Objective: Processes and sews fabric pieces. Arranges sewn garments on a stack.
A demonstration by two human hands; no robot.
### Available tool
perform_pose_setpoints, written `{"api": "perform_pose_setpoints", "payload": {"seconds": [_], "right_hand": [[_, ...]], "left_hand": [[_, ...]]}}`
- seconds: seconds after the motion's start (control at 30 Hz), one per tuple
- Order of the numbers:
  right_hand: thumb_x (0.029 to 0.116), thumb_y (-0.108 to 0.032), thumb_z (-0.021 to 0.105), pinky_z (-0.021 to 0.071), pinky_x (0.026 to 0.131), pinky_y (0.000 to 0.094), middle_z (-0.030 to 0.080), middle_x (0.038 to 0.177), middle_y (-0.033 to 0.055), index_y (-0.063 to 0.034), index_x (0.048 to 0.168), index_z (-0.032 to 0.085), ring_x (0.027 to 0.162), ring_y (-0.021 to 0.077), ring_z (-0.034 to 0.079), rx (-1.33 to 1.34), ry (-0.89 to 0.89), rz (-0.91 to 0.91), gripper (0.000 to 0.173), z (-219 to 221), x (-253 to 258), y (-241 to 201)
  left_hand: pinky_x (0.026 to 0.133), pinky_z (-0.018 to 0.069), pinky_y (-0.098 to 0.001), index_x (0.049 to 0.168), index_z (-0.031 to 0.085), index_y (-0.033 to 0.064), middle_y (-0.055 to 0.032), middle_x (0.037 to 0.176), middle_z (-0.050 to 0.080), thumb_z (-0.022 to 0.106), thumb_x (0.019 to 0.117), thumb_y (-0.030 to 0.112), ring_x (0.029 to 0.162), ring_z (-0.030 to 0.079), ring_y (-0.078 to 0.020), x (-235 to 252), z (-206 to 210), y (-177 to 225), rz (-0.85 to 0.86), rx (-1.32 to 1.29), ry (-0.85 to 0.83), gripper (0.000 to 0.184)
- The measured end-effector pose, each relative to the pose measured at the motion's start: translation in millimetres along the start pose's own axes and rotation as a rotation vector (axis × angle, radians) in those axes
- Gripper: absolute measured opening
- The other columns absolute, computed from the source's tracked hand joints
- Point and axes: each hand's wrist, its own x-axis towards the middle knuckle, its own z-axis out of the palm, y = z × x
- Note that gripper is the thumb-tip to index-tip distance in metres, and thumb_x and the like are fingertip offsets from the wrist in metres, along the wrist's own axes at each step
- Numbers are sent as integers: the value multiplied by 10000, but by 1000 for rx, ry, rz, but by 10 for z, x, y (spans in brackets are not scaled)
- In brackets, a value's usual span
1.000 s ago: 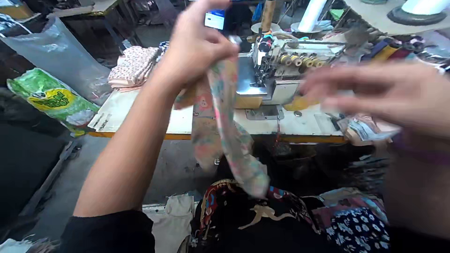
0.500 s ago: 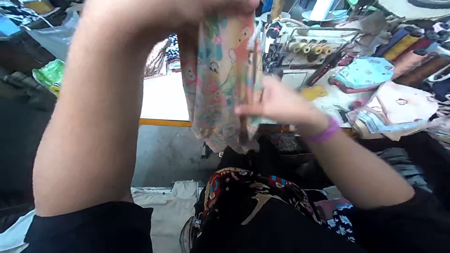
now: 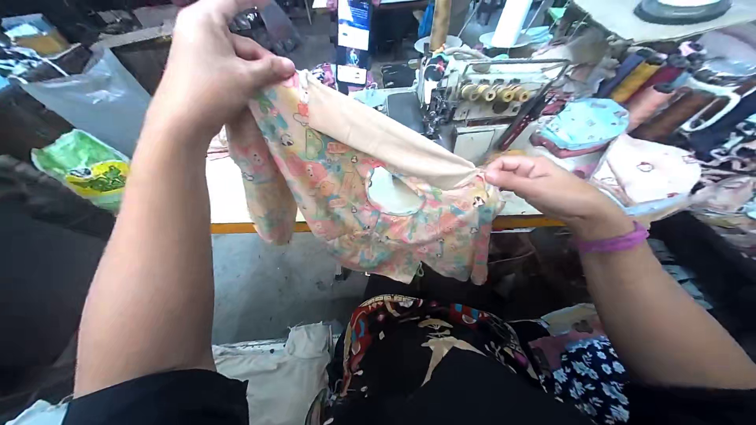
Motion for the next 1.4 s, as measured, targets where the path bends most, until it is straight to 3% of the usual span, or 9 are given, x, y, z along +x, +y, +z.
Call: {"api": "perform_pose_setpoints", "payload": {"seconds": [0.23,0.4,0.53,0.6,0.7,0.83,1.13,1.27,1.4], "right_hand": [[991,-373,582,490,538,151,645,706,-88,-179,902,664,597,-24,588,107,-244,134,228,166,-26,14],[967,-178,679,474,620,189,601,706,-79,-42,906,669,631,-40,549,-128,-603,301,149,710,227,95],[1063,-123,428,610,739,228,755,887,-38,-88,1050,647,780,46,723,456,-458,390,222,1062,450,224],[1056,-157,408,623,780,269,768,951,-4,-99,1095,633,826,92,742,642,-391,370,236,1135,434,215],[1017,-276,589,626,856,336,771,1057,26,-122,1171,657,924,145,751,851,-381,315,228,1191,322,312],[1020,-398,598,612,904,329,741,1184,-5,-201,1272,670,1034,126,726,988,-496,156,328,1297,252,290],[991,-604,477,589,862,218,762,1035,-102,-254,1108,766,962,4,706,728,-10,-210,469,778,461,-453],[1078,-564,29,517,1048,346,617,1357,31,-119,1446,463,1237,137,616,936,44,115,723,1041,1183,-364],[1117,-423,299,426,1119,449,390,1590,104,-109,1603,263,1419,233,443,557,205,374,579,1637,1360,317]], "left_hand": [[448,502,-146,1368,564,137,47,815,712,694,948,74,564,627,40,14,-82,27,-92,7,-226,445],[727,550,-242,1164,664,-2,-29,913,692,688,962,149,748,633,-27,443,291,-196,5,-74,11,254],[1115,445,-491,1560,320,-36,-276,1489,487,668,965,84,1342,536,-373,411,993,-746,100,-96,-50,700],[1134,416,-520,1578,311,-11,-261,1485,502,664,984,148,1363,515,-379,-195,1183,-1040,74,-113,88,708],[885,547,-384,1519,348,-14,-175,1151,645,583,1032,221,1007,652,-195,-1606,1719,-1394,-377,-406,445,590],[804,599,-330,1494,316,19,-83,1109,663,278,1124,294,933,683,-123,-2354,2451,-881,-999,-1168,324,463],[762,620,-261,1555,208,197,111,1097,665,508,990,77,859,700,-38,-1514,1171,-770,-219,-1026,879,651],[826,621,-331,1581,61,124,-26,1232,597,464,1013,53,967,700,-124,-1092,878,-1017,-225,-952,782,699],[927,568,-438,1611,228,69,-184,1288,671,526,1057,97,1054,702,-251,-1340,1280,-1782,-295,-254,208,630]]}}
